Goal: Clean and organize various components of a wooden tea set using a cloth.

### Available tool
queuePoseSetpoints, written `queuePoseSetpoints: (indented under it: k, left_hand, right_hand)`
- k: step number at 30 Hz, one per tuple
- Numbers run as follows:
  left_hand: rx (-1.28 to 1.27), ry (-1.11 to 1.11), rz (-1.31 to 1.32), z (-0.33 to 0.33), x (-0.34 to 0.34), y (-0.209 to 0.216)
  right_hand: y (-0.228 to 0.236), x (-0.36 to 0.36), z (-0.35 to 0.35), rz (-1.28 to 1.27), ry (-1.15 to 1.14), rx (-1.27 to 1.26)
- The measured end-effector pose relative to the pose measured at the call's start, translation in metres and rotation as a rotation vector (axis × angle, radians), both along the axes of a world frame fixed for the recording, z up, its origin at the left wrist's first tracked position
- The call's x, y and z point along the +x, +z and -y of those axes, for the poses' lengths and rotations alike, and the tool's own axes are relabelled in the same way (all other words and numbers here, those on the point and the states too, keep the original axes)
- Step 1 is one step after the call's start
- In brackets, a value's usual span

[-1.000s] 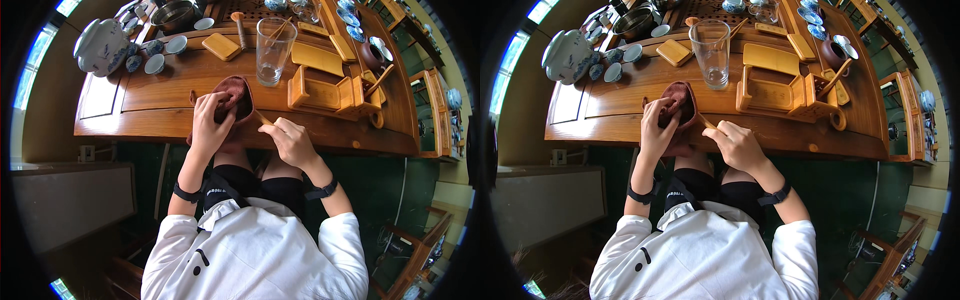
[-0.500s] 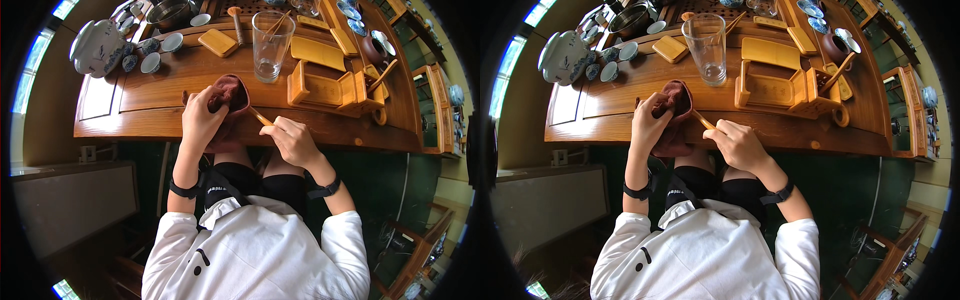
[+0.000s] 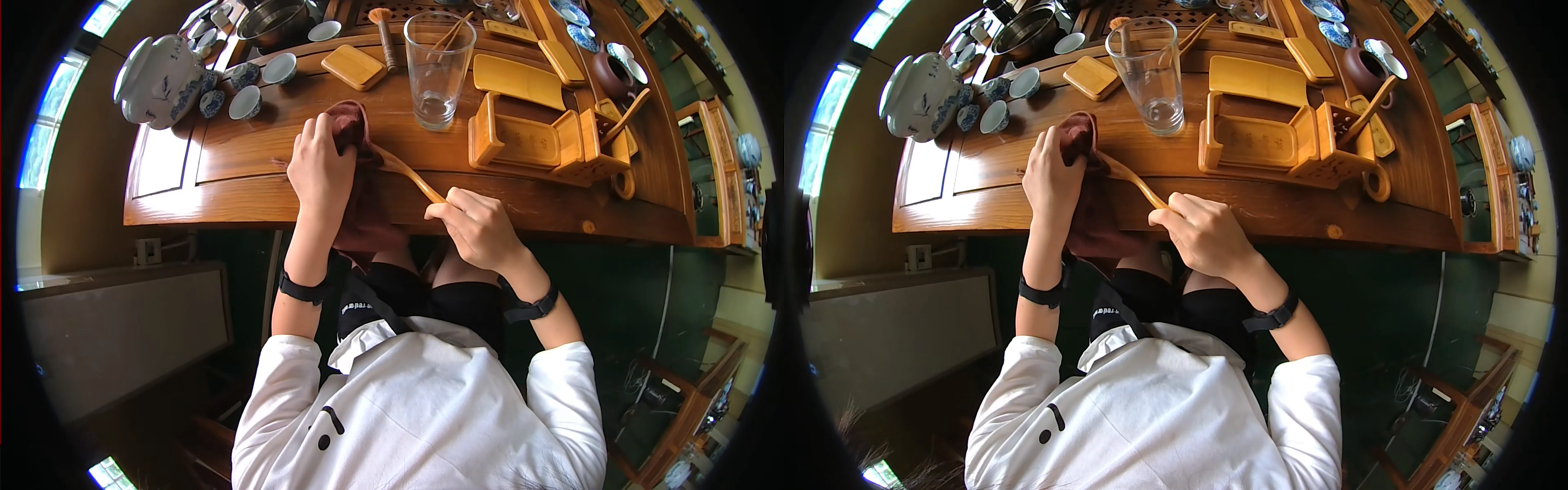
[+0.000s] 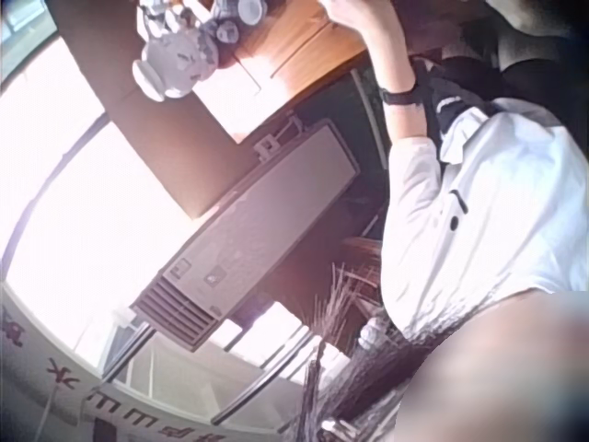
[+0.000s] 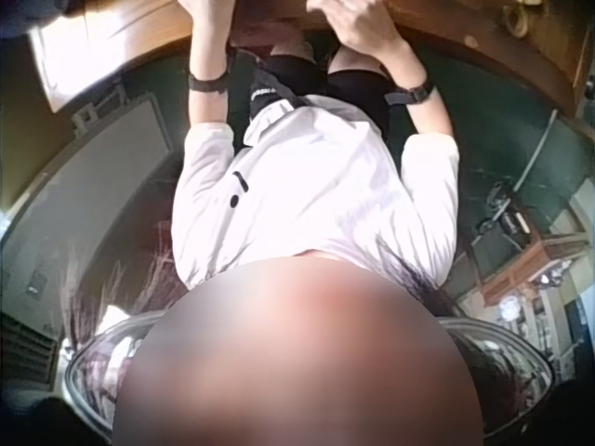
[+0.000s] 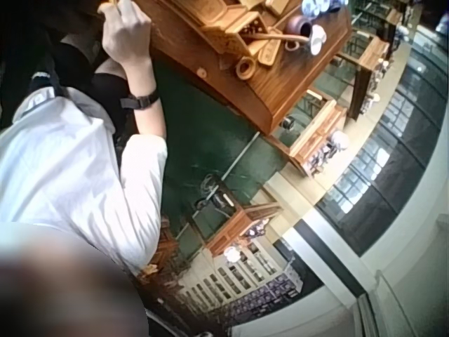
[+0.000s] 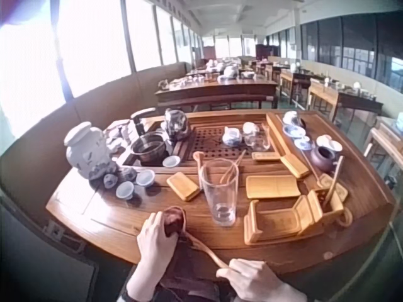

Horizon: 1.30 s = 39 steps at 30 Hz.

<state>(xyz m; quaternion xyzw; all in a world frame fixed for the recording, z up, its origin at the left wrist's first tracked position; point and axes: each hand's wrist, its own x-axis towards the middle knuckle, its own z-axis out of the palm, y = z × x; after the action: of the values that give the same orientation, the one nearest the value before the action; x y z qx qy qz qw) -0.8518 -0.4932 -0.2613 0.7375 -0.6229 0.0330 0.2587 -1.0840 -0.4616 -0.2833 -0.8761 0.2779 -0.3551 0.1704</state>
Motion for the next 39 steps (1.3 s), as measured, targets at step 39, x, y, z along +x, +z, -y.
queuePoseSetpoints:
  k: [39]
  left_hand:
    - [-0.256,-0.269,0.110,-0.012,-0.021,-0.002]
  right_hand:
    - [0.006,0.006,0.007,-0.003,-0.060,0.265]
